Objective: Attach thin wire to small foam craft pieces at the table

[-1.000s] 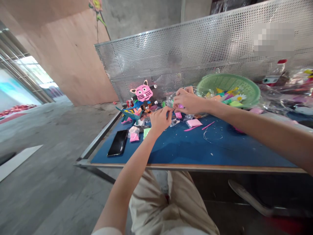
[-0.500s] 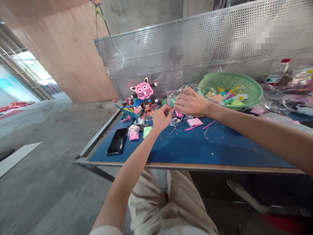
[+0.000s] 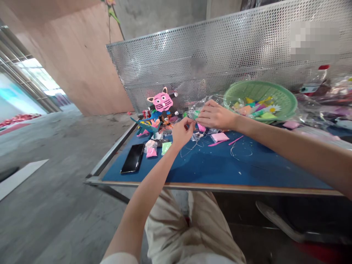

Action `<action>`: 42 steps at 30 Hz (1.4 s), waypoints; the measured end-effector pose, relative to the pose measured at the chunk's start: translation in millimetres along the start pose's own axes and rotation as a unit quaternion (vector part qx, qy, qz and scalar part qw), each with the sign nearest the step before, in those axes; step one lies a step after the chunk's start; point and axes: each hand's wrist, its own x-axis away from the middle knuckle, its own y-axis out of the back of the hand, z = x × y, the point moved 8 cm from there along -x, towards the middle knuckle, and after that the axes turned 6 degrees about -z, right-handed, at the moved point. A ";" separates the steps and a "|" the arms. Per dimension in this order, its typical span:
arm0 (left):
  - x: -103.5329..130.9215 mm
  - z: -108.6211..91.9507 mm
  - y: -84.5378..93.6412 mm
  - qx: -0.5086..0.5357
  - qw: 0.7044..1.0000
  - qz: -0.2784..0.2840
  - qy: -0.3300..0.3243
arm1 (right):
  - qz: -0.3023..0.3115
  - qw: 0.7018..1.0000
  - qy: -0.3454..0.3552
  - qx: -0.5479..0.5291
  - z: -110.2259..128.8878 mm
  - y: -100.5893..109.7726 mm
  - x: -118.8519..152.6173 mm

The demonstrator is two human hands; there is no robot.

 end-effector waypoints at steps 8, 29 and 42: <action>1.1 -10.5 6.1 -0.111 0.991 -0.024 -0.065 | 0.006 0.999 0.006 0.035 2.8 5.3 -6.3; 3.9 -18.6 1.2 -0.188 0.970 0.015 -0.153 | 0.262 0.940 -0.178 -0.130 -21.4 -2.5 -31.5; 1.8 -16.4 3.3 -0.179 0.969 0.049 -0.162 | 0.222 0.898 -0.221 -0.309 -33.9 -13.3 -22.0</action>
